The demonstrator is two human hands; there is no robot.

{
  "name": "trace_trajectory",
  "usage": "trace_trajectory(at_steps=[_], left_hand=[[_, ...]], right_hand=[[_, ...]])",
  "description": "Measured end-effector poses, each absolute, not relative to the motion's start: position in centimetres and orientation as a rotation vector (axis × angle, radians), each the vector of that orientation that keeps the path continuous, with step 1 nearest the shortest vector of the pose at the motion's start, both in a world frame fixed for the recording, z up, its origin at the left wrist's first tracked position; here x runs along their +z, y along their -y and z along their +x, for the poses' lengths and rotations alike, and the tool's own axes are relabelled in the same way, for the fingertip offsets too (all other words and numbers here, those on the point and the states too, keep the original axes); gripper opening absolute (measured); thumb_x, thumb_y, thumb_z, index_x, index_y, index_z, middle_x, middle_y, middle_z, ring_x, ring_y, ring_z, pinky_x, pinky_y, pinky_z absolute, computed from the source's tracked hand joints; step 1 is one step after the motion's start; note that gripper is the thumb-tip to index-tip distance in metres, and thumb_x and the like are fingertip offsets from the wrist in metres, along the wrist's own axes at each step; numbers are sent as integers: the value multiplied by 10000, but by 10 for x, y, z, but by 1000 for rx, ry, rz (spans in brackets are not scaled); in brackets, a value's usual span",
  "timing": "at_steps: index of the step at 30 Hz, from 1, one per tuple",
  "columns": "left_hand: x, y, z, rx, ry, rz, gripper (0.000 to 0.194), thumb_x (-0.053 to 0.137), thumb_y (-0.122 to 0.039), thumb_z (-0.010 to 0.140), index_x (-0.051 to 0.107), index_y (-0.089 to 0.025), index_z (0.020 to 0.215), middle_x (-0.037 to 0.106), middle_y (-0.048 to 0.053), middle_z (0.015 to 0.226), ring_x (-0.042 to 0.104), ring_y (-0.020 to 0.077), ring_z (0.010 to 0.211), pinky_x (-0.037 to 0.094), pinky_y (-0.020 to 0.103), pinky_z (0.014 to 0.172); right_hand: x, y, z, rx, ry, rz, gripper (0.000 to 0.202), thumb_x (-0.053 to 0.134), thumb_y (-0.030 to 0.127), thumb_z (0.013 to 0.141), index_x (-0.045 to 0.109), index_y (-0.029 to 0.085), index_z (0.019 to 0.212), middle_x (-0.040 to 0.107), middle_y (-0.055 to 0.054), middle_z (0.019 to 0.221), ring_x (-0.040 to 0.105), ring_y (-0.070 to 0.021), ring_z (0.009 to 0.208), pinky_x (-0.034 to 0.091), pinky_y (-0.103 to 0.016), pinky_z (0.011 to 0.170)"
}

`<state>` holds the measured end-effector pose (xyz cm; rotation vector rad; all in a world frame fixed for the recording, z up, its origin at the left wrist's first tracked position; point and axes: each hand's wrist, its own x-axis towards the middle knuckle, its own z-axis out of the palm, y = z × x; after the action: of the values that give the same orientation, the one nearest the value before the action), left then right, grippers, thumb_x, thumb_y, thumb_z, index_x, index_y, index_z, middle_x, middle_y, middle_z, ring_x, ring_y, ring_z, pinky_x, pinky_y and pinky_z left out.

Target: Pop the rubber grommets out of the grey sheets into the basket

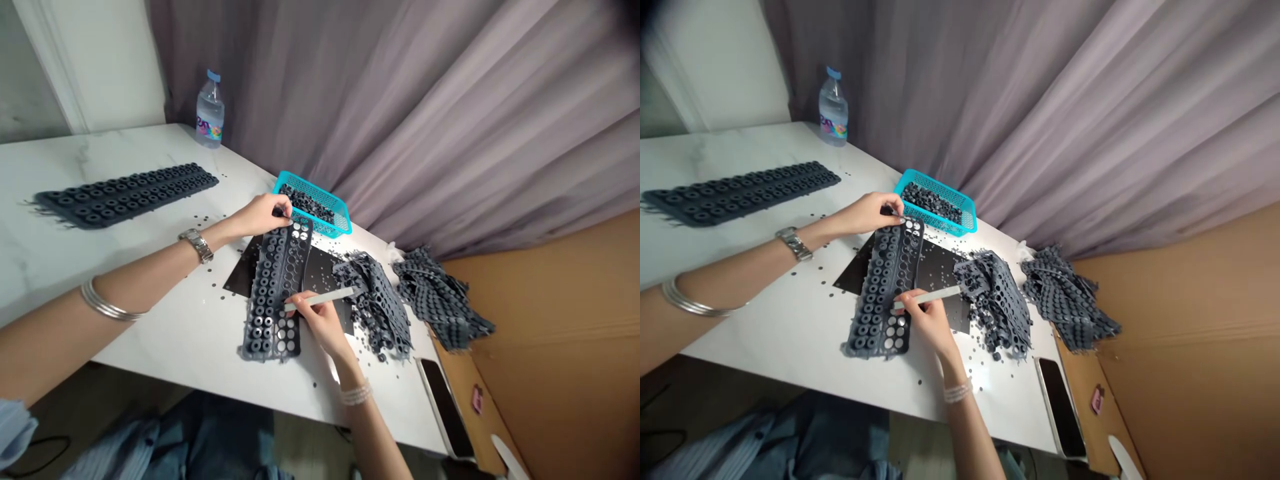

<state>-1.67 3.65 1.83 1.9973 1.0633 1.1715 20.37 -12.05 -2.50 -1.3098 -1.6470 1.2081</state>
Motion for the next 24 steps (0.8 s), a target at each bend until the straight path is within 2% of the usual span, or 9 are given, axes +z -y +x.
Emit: trace_trajectory(at_steps=[5, 10, 13, 16, 19, 22, 24], left_hand=[[22, -39, -27, 1213, -1408, 1885, 183, 672, -262, 701, 663, -168, 858, 680, 45, 855, 591, 190, 806, 427, 310, 767], [-14, -44, -46, 1079, -1813, 1742, 228, 671, -276, 704, 684, -186, 913, 700, 66, 876, 602, 226, 797, 439, 292, 690], [-30, -45, -59, 1023, -1944, 1820, 308, 645, -271, 742, 664, -181, 1036, 702, 98, 959, 613, 266, 901, 462, 318, 782], [-32, -37, -61, 1026, -2037, 2033, 476, 592, -264, 791, 576, -143, 1251, 633, 166, 1162, 548, 334, 1105, 443, 410, 908], [-22, -19, -42, 1031, -1851, 2338, 455, 531, -244, 830, 580, -118, 1264, 582, 180, 1245, 488, 340, 1187, 412, 446, 971], [-15, 2, -2, 818, -1272, 2557, 302, 493, -234, 861, 688, -151, 1076, 654, 113, 1094, 561, 262, 1089, 406, 381, 984], [-16, 12, 27, 704, -1029, 2578, 286, 487, -245, 873, 703, -166, 1043, 658, 95, 1070, 583, 236, 1043, 419, 352, 948]], right_hand=[[-28, 112, 214, 1405, 1586, -1196, 269, 631, 433, 864, 717, 178, 852, 673, -26, 704, 628, -153, 665, 483, -275, 662], [-15, 67, 232, 1097, 1682, -1265, 291, 629, 447, 853, 718, 171, 828, 709, -45, 727, 642, -163, 711, 488, -288, 728], [-10, 36, 238, 910, 1690, -1304, 319, 617, 461, 845, 719, 160, 825, 706, -47, 695, 654, -177, 715, 499, -305, 759], [-11, 27, 243, 750, 1541, -1347, 349, 613, 489, 834, 715, 155, 851, 711, -54, 726, 670, -190, 717, 531, -327, 754], [-16, 39, 249, 733, 1385, -1359, 368, 632, 503, 818, 706, 152, 901, 698, -54, 742, 676, -195, 702, 571, -336, 684], [-26, 60, 254, 798, 1300, -1367, 364, 661, 487, 806, 696, 148, 936, 692, -56, 750, 681, -200, 704, 592, -335, 638], [-36, 71, 256, 837, 1269, -1361, 351, 661, 480, 812, 693, 149, 925, 700, -65, 779, 690, -207, 712, 600, -339, 631]])
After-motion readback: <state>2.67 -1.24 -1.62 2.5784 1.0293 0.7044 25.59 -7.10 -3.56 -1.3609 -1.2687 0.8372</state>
